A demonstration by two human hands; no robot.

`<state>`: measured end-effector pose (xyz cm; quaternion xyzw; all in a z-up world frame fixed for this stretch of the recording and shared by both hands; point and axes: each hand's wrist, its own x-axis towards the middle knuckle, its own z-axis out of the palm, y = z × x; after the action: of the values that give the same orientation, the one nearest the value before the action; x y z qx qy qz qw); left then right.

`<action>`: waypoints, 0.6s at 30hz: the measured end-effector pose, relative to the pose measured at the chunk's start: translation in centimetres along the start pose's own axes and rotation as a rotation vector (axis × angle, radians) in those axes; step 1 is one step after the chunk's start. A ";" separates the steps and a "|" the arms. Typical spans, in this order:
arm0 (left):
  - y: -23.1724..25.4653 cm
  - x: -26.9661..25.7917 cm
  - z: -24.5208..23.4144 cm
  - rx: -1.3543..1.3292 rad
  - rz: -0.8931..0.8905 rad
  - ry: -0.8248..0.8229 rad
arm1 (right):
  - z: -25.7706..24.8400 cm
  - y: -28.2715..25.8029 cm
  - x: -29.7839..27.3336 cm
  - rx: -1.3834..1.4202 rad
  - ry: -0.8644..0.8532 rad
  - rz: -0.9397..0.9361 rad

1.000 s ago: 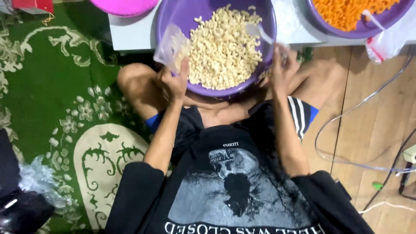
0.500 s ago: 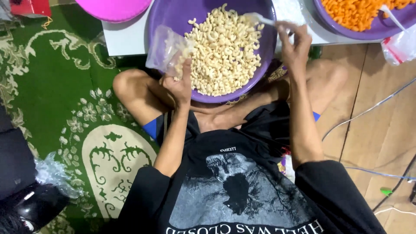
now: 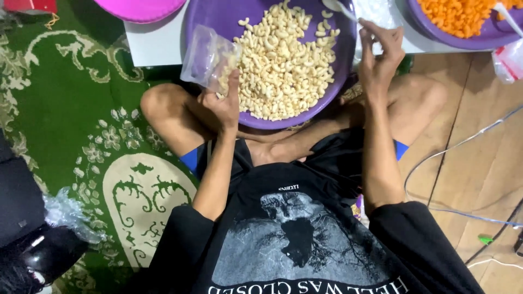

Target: A person sitting on the floor manually scoops puffed snacks from a large bowl into small plastic bags using a spoon.

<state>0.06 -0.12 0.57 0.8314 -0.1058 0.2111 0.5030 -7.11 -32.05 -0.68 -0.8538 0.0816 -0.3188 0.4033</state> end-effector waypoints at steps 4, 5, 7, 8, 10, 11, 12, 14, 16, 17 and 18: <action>0.4 -0.5 -0.8 -0.017 0.014 -0.027 | -0.6 0.2 0.6 0.013 -0.097 0.045; 0.5 -0.4 -0.9 -0.003 0.038 -0.037 | -0.9 0.0 0.7 0.034 -0.116 0.123; 0.5 -0.4 -0.8 0.010 0.061 -0.046 | -1.3 -0.1 0.6 0.055 -0.137 0.200; 0.2 -0.5 -0.7 -0.008 0.071 -0.031 | -1.5 -0.1 0.4 0.071 -0.144 0.199; 0.5 -1.1 -1.2 -0.032 0.079 -0.021 | -1.8 -0.1 -0.9 0.081 -0.151 0.203; 0.7 -1.1 -1.3 -0.028 0.072 -0.039 | -1.6 0.2 -1.1 0.120 -0.157 0.204; 1.0 -1.1 -1.4 -0.024 0.066 -0.056 | -1.4 0.5 -1.2 0.159 -0.163 0.205; 0.2 -1.7 -1.5 -0.043 0.044 -0.055 | -1.4 -0.6 -1.3 0.167 -0.132 0.239; 0.0 -1.8 -1.8 -0.057 0.019 -0.051 | -1.2 -0.9 -1.4 0.180 -0.106 0.274; 0.2 -1.7 -2.1 -0.046 0.040 -0.064 | -1.2 -0.6 -1.7 0.204 -0.097 0.311; 0.5 -1.7 -2.4 -0.036 0.060 -0.076 | -1.2 -0.4 -2.0 0.228 -0.089 0.347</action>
<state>-2.23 1.69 1.15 0.8261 -0.1536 0.1923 0.5069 -9.46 -31.80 -0.74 -0.7890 0.1731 -0.2138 0.5494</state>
